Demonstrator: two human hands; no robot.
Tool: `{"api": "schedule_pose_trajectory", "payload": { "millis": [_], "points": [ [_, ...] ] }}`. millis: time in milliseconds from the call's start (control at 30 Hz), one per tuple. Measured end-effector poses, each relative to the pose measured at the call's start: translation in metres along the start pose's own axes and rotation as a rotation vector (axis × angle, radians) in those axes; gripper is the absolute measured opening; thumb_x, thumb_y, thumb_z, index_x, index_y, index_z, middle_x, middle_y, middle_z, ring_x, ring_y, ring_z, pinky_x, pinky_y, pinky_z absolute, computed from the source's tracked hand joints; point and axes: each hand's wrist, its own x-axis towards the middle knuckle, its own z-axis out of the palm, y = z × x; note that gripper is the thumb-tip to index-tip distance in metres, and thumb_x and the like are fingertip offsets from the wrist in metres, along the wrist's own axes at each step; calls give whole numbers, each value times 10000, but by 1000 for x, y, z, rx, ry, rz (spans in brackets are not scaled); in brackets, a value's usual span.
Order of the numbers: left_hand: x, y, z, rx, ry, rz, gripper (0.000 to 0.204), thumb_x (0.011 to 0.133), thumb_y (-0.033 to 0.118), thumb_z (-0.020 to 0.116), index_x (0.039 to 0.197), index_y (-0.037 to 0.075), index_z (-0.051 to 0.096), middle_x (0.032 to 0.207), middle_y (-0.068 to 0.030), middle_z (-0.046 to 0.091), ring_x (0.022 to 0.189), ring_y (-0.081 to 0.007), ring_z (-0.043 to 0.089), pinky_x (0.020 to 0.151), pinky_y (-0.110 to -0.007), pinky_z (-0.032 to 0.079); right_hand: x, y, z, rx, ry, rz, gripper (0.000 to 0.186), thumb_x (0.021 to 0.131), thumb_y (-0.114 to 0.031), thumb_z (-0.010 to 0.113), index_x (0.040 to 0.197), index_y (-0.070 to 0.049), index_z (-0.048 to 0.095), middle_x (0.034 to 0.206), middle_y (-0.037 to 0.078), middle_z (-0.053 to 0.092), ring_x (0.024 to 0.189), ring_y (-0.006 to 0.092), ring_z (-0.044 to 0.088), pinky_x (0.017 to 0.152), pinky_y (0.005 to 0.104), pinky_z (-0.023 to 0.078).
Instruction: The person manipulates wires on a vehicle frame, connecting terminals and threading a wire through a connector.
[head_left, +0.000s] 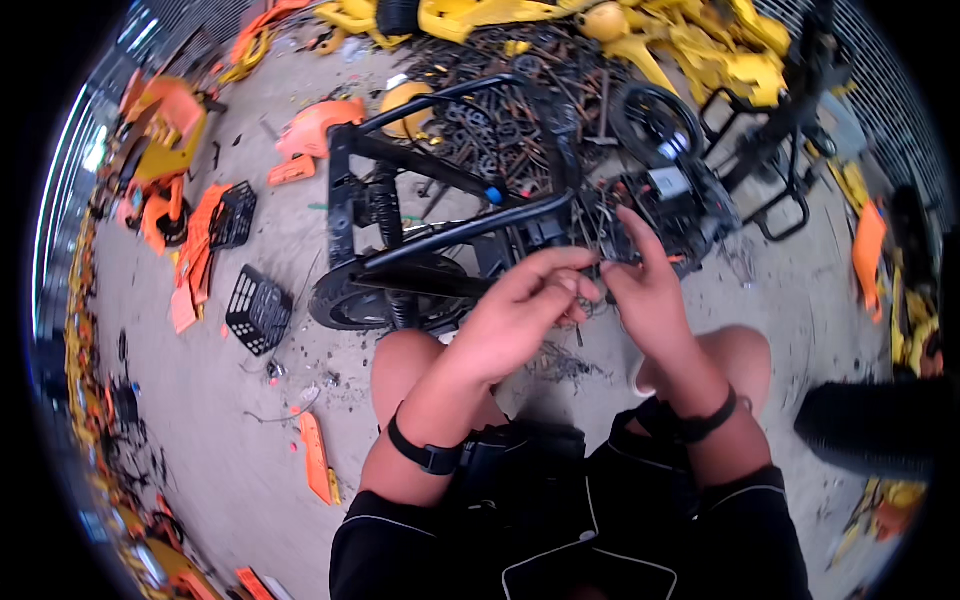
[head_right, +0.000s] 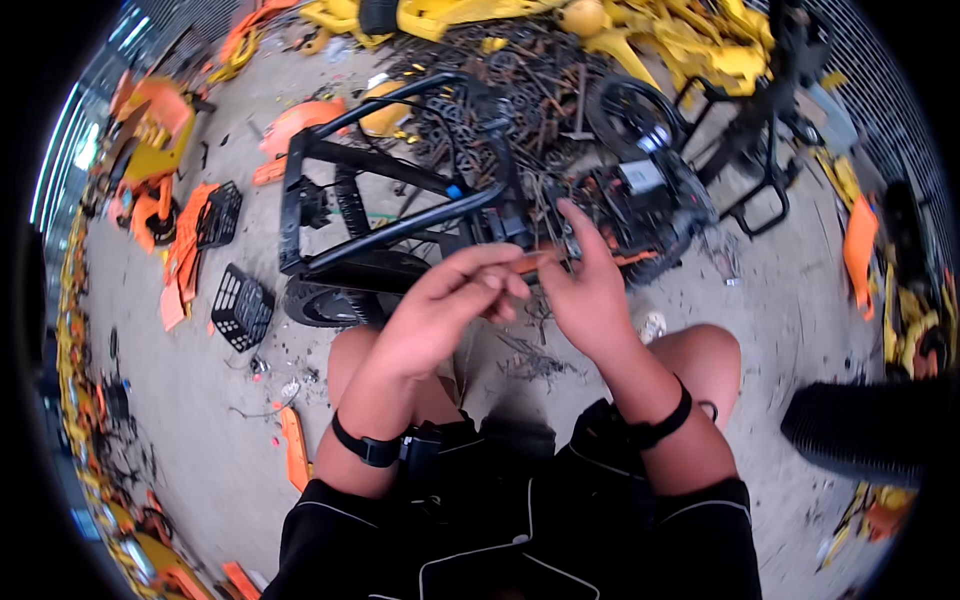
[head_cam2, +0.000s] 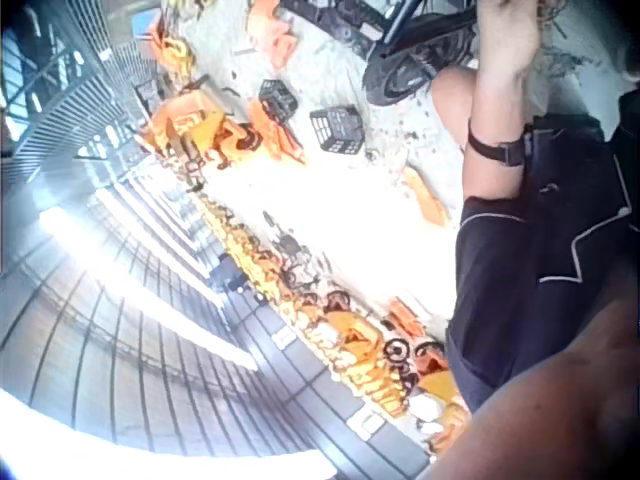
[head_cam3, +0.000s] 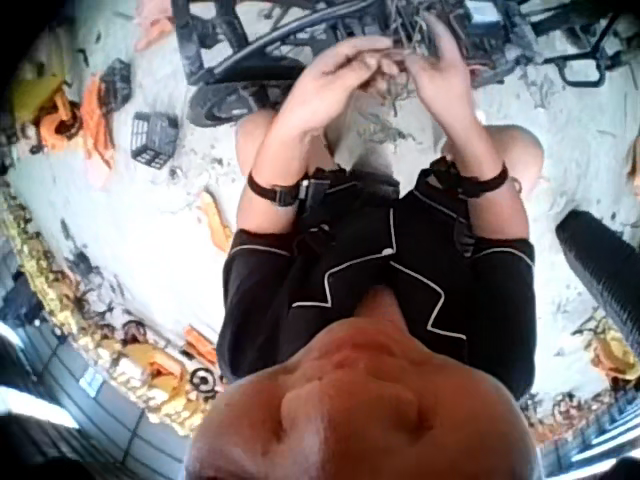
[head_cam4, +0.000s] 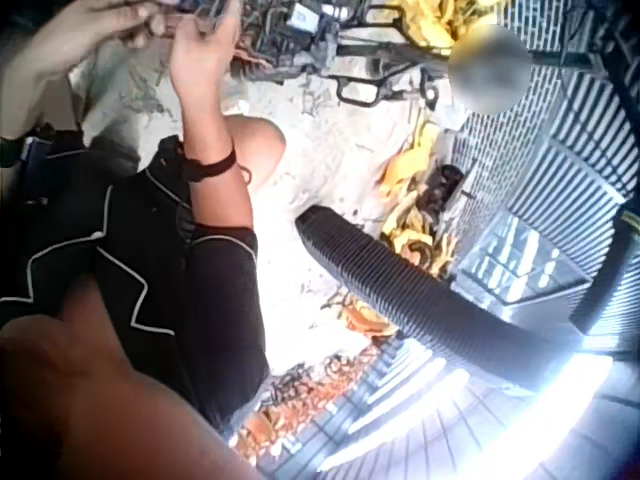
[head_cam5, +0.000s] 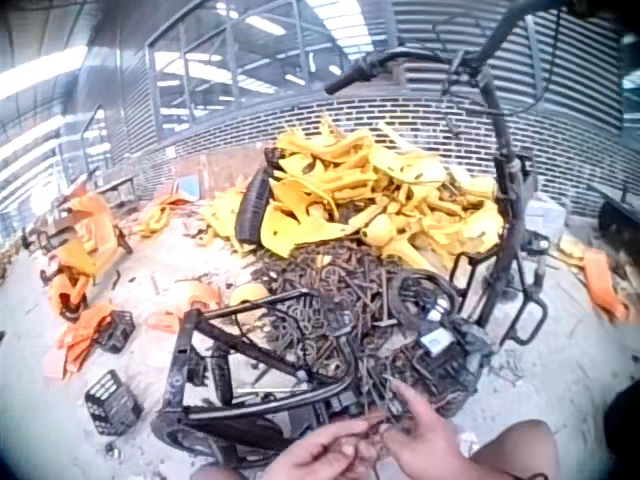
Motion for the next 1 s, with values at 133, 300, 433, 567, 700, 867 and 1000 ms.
{"api": "schedule_pose_trajectory", "payload": {
  "millis": [133, 300, 433, 567, 700, 867, 1000],
  "points": [
    [-1, -7, 3, -16, -4, -36, 395, 1005, 102, 479, 1387, 3, 473, 1187, -133, 644, 924, -165, 623, 841, -315, 480, 0, 22, -9, 25, 96, -103, 578, 864, -57, 595, 1420, -28, 441, 1233, 164, 606, 935, 189, 626, 847, 310, 499],
    [-11, -9, -14, -25, -20, -30, 423, 967, -16, 428, 1386, 11, 471, 1190, -122, 643, 937, -155, 615, 854, -297, 480, -11, 8, -1, 40, 52, -83, 580, 878, -69, 619, 1426, -27, 432, 1385, 186, 500, 931, 210, 628, 846, 320, 510],
    [-12, -10, -23, 56, -61, -11, 389, 965, -9, 455, 1351, -10, 507, 1163, -140, 651, 942, -179, 622, 859, -308, 485, -10, 7, -1, 75, 48, -155, 560, 878, -49, 584, 1419, -29, 441, 1414, 189, 485, 957, 223, 629, 860, 327, 507],
    [-10, -12, -20, 168, -63, -3, 306, 1003, 75, 512, 1295, -11, 544, 1058, -93, 658, 935, -158, 613, 853, -299, 490, -12, 9, 4, -138, 8, -331, 591, 827, 37, 511, 1412, -20, 446, 1416, 206, 485, 1145, 320, 573, 988, 383, 451],
    [-5, -17, -10, 246, 8, 9, 227, 1016, 160, 551, 1150, -16, 598, 863, -30, 623, 814, -102, 574, 759, -252, 481, -17, 5, 11, -271, -91, -460, 639, 773, 94, 458, 1403, -16, 456, 1410, 210, 491, 1308, 386, 449, 1100, 421, 365],
    [2, -18, -18, 480, 19, -91, 182, 1014, 173, 561, 951, 16, 626, 692, 37, 514, 623, -43, 444, 565, -210, 385, -17, 5, 17, 119, -349, -135, 629, 858, 70, 477, 1471, -42, 391, 1456, 156, 472, 1305, 277, 484, 1068, 377, 398],
    [-1, -17, -19, 484, 32, -70, 168, 1001, 145, 572, 934, 7, 637, 698, 32, 521, 630, -47, 454, 580, -209, 391, -7, 10, 7, 612, -299, 178, 640, 861, 30, 537, 1479, -37, 389, 1447, 135, 483, 1236, 209, 523, 981, 349, 449]
  ]
}}
